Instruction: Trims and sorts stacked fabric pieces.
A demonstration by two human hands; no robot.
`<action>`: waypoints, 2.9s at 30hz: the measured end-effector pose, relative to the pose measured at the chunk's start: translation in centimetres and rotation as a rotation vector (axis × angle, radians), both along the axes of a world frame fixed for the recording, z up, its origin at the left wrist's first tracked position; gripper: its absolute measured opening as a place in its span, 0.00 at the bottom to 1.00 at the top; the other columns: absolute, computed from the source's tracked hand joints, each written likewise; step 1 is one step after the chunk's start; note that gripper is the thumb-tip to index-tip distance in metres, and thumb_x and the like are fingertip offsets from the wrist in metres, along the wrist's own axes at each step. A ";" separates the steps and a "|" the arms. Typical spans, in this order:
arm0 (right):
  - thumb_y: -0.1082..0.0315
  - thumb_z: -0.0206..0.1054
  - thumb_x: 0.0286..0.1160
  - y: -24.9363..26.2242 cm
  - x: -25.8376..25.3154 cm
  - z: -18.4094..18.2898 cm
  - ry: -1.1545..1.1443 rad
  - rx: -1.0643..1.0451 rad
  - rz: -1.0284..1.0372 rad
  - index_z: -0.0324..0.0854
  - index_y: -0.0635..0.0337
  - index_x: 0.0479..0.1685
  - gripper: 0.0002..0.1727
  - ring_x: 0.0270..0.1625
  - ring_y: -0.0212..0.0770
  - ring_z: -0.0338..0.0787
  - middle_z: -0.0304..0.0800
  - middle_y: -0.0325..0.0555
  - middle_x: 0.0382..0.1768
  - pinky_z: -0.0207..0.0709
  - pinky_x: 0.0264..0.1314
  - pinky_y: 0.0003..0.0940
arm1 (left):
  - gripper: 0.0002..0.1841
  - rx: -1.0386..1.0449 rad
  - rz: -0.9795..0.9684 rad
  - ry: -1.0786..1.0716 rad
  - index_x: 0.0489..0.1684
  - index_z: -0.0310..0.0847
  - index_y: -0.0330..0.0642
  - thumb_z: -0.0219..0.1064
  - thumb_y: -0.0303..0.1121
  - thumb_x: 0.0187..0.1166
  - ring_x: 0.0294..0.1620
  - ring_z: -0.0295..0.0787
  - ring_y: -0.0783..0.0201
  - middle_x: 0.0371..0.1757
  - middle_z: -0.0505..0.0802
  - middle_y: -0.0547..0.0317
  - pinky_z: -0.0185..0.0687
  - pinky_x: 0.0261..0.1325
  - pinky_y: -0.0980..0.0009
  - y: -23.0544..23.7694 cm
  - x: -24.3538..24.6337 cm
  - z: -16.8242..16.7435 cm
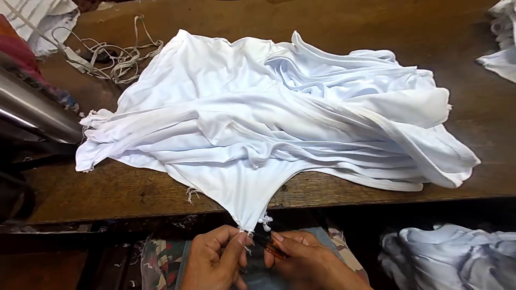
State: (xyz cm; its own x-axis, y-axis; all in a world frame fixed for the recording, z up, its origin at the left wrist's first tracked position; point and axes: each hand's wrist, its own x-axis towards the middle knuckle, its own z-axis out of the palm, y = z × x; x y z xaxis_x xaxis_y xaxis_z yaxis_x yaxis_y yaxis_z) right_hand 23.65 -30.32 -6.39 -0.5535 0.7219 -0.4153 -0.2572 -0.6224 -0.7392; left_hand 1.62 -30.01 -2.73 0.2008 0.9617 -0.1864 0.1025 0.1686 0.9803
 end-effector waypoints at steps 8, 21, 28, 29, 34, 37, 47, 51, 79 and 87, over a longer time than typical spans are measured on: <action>0.54 0.45 0.94 0.2 -0.8 0.0 0.091 -0.053 -0.059 0.86 0.57 0.39 0.25 0.12 0.20 0.61 0.65 0.27 0.14 0.53 0.12 0.16 | 0.10 0.003 -0.001 -0.052 0.38 0.89 0.34 0.60 0.24 0.84 0.15 0.84 0.70 0.22 0.89 0.63 0.87 0.18 0.72 -0.8 -0.4 -0.3; 0.55 0.47 0.93 -1.0 3.3 0.8 -0.102 0.176 -0.039 0.89 0.55 0.43 0.23 0.14 0.20 0.63 0.68 0.25 0.15 0.55 0.15 0.18 | 0.10 0.634 0.032 0.476 0.48 0.93 0.43 0.69 0.37 0.82 0.28 0.86 0.79 0.33 0.93 0.67 0.84 0.30 0.82 1.9 0.9 -2.3; 0.57 0.43 0.93 -0.4 0.9 0.2 0.035 -0.017 -0.011 0.87 0.59 0.43 0.25 0.13 0.21 0.63 0.68 0.27 0.14 0.55 0.14 0.17 | 0.07 0.526 0.142 0.256 0.40 0.89 0.34 0.68 0.29 0.82 0.25 0.90 0.73 0.33 0.94 0.61 0.89 0.26 0.80 0.2 0.5 -2.3; 0.57 0.43 0.93 -0.3 0.6 0.1 0.064 -0.036 -0.016 0.86 0.59 0.43 0.25 0.13 0.21 0.63 0.68 0.27 0.14 0.55 0.14 0.17 | 0.07 0.533 0.140 0.258 0.40 0.88 0.34 0.67 0.29 0.83 0.25 0.89 0.74 0.33 0.93 0.60 0.89 0.27 0.80 0.0 0.5 -2.4; 0.58 0.41 0.94 0.0 -0.2 0.5 0.089 -0.053 -0.053 0.86 0.60 0.44 0.26 0.14 0.21 0.64 0.70 0.28 0.16 0.57 0.15 0.16 | 0.06 0.528 0.138 0.234 0.39 0.87 0.34 0.66 0.27 0.83 0.24 0.87 0.74 0.32 0.92 0.60 0.86 0.25 0.81 -0.3 1.0 -2.4; 0.58 0.43 0.94 0.0 -0.4 0.6 0.059 -0.065 -0.087 0.86 0.59 0.42 0.25 0.13 0.21 0.63 0.68 0.27 0.15 0.55 0.14 0.16 | 0.06 0.520 0.136 0.244 0.39 0.86 0.33 0.66 0.27 0.82 0.24 0.87 0.74 0.32 0.93 0.60 0.86 0.25 0.81 -0.4 1.2 -2.2; 0.60 0.43 0.94 -0.3 -1.7 1.4 -0.027 -0.038 -0.154 0.84 0.60 0.38 0.24 0.12 0.22 0.60 0.65 0.28 0.13 0.52 0.14 0.18 | 0.05 0.504 0.110 0.278 0.39 0.86 0.33 0.67 0.26 0.82 0.24 0.86 0.75 0.33 0.92 0.59 0.85 0.25 0.81 -1.0 1.4 -2.1; 0.61 0.43 0.94 -0.7 -1.9 1.3 -0.069 -0.038 -0.203 0.83 0.60 0.35 0.24 0.11 0.22 0.59 0.64 0.28 0.12 0.52 0.13 0.18 | 0.04 0.471 0.100 0.227 0.39 0.86 0.32 0.67 0.25 0.81 0.23 0.87 0.74 0.33 0.92 0.58 0.86 0.25 0.80 -1.0 1.5 -2.2; 0.58 0.41 0.93 -0.3 -1.4 0.3 0.089 -0.090 -0.049 0.84 0.58 0.40 0.25 0.13 0.21 0.61 0.66 0.27 0.14 0.53 0.13 0.17 | 0.06 0.056 0.057 -0.003 0.37 0.86 0.35 0.63 0.23 0.82 0.18 0.89 0.68 0.27 0.94 0.59 0.90 0.20 0.71 0.1 0.0 0.5; 0.57 0.41 0.93 0.2 -1.9 0.5 0.159 -0.117 -0.052 0.83 0.58 0.39 0.25 0.12 0.20 0.61 0.65 0.27 0.14 0.53 0.12 0.16 | 0.05 0.121 0.088 -0.024 0.37 0.86 0.34 0.64 0.21 0.81 0.17 0.88 0.68 0.26 0.93 0.59 0.89 0.19 0.72 -0.5 0.5 -0.1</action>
